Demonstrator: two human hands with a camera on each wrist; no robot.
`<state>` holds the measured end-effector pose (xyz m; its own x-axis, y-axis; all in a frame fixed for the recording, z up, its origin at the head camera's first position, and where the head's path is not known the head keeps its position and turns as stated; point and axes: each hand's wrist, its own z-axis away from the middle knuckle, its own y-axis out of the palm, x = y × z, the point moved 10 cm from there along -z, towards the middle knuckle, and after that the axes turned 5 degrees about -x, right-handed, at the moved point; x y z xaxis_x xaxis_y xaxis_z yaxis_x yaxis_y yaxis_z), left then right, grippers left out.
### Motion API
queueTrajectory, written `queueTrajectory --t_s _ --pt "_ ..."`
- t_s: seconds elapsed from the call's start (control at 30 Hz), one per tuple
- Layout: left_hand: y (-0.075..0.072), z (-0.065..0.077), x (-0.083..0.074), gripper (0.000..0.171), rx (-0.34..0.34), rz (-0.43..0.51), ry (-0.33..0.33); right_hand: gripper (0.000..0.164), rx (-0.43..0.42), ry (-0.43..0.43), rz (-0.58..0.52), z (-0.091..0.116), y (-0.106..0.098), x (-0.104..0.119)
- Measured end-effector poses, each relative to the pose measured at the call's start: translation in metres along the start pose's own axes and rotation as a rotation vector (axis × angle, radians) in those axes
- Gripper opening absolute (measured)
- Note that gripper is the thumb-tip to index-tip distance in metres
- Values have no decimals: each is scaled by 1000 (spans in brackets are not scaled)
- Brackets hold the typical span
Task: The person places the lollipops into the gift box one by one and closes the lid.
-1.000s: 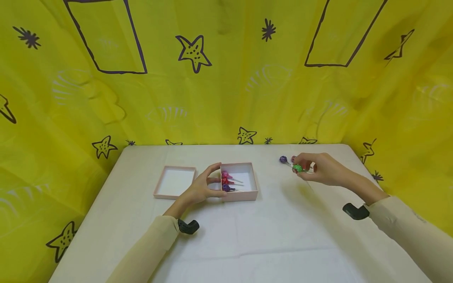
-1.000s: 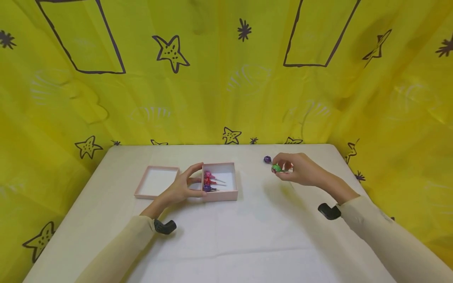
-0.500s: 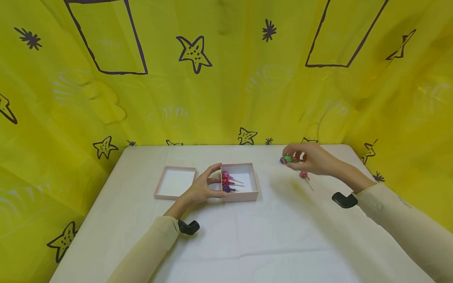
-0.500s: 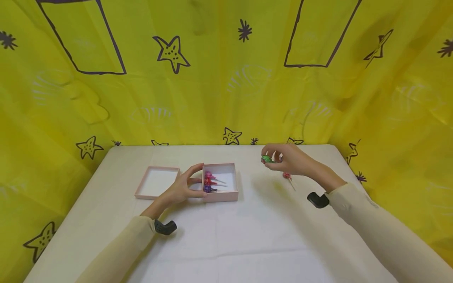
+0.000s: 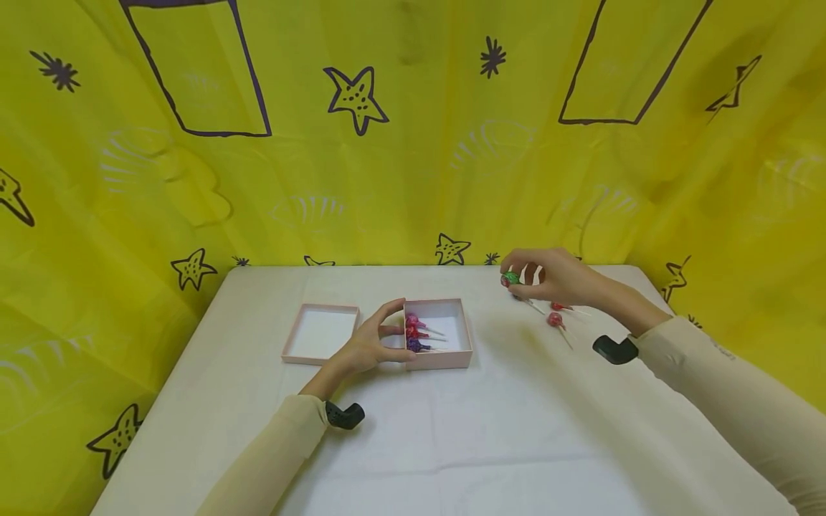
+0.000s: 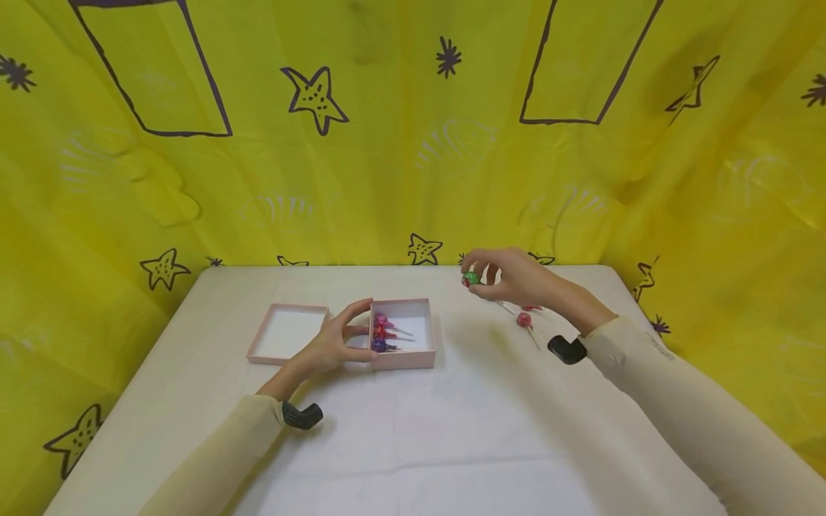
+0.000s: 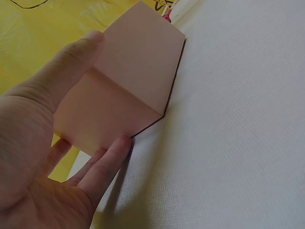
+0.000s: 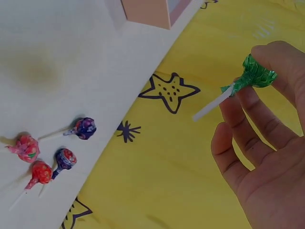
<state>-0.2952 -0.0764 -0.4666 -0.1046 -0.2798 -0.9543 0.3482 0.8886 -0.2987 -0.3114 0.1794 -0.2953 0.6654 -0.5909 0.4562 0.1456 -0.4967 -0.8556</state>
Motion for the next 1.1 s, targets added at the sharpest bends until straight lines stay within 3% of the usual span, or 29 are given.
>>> queueTrajectory --t_s 0.47,1.1 --pt "-1 0 0 107 -2 -12 6 24 43 21 -3 -25 12 13" --pt "0 0 -2 106 -3 0 -3 23 141 -33 -54 -66 54 41"
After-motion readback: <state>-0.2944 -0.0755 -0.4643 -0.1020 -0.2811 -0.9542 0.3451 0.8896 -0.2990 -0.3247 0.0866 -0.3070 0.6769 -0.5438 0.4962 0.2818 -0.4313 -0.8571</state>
